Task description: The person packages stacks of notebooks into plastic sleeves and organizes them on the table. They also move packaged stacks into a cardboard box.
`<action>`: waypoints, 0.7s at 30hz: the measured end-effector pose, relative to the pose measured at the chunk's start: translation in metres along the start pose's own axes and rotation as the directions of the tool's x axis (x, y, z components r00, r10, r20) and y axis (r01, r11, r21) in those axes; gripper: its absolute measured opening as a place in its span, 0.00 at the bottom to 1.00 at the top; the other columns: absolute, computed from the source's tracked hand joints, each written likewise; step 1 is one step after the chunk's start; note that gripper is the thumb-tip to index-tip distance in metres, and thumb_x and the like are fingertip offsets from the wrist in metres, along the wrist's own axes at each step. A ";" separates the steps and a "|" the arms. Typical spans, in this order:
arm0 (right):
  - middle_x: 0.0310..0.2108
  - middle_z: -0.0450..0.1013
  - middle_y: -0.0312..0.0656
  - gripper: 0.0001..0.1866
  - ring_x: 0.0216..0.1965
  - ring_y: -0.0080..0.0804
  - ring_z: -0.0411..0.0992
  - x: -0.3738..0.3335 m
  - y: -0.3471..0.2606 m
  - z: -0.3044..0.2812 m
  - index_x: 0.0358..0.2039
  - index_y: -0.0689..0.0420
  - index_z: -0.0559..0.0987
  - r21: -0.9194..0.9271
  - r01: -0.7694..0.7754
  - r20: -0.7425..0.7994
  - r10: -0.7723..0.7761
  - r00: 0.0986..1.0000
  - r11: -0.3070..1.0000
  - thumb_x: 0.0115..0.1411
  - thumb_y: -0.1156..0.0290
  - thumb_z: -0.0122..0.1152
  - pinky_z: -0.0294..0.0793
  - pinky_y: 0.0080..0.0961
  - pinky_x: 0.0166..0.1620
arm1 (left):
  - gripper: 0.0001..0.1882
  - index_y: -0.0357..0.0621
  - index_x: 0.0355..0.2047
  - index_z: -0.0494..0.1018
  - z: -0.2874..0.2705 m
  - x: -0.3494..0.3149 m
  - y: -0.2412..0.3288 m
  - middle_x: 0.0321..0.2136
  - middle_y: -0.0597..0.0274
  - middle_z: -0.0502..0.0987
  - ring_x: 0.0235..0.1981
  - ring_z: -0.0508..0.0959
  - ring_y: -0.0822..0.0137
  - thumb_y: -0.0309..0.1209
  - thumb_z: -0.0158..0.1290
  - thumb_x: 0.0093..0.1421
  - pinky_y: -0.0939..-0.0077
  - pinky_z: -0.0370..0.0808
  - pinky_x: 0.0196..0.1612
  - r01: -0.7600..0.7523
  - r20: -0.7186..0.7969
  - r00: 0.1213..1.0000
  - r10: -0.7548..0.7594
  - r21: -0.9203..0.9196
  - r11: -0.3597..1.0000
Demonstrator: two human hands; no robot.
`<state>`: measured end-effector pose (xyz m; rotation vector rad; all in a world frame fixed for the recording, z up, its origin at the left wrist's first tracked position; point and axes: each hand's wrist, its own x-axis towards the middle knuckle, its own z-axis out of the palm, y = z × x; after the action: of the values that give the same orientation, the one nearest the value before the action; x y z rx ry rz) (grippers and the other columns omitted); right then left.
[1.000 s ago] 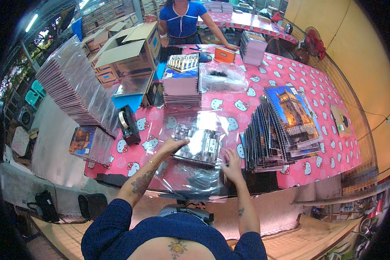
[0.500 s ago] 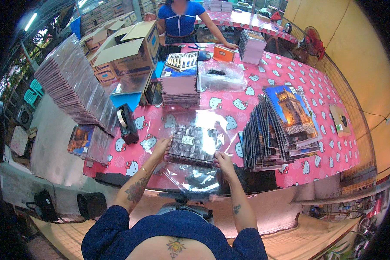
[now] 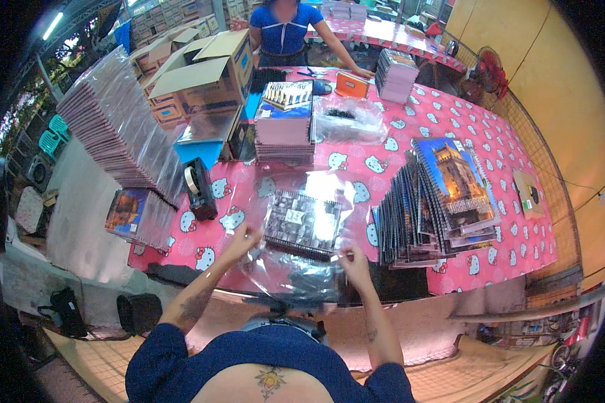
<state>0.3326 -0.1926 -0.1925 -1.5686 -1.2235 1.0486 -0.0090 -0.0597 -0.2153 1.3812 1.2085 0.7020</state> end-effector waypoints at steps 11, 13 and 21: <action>0.32 0.77 0.47 0.14 0.35 0.48 0.76 -0.046 -0.041 0.012 0.40 0.53 0.76 -0.576 0.272 0.418 -0.008 0.908 0.771 0.60 0.58 0.61 0.74 0.41 0.40 | 0.10 0.46 0.37 0.75 -0.033 -0.067 0.031 0.33 0.50 0.76 0.37 0.76 0.47 0.35 0.56 0.58 0.56 0.73 0.40 -0.513 0.507 0.832 0.224 0.551 0.658; 0.32 0.76 0.51 0.14 0.36 0.52 0.76 -0.046 -0.037 0.010 0.41 0.54 0.76 -0.517 0.365 0.490 -0.082 0.868 0.774 0.63 0.58 0.55 0.73 0.43 0.39 | 0.11 0.45 0.37 0.75 -0.037 -0.068 0.026 0.33 0.49 0.77 0.36 0.77 0.47 0.38 0.56 0.58 0.55 0.73 0.39 -0.575 0.592 0.789 0.165 0.615 0.540; 0.36 0.75 0.53 0.18 0.38 0.54 0.74 -0.043 -0.036 0.010 0.42 0.57 0.77 -0.657 0.263 0.431 0.065 0.900 0.707 0.61 0.55 0.57 0.73 0.42 0.41 | 0.12 0.44 0.40 0.78 -0.048 -0.046 0.045 0.31 0.50 0.79 0.34 0.79 0.49 0.34 0.56 0.57 0.58 0.75 0.39 -0.462 0.528 0.844 0.089 0.634 0.620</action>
<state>0.3074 -0.2278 -0.1566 -1.8413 -2.1961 0.9175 -0.0544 -0.0795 -0.1522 2.3272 0.9111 0.0112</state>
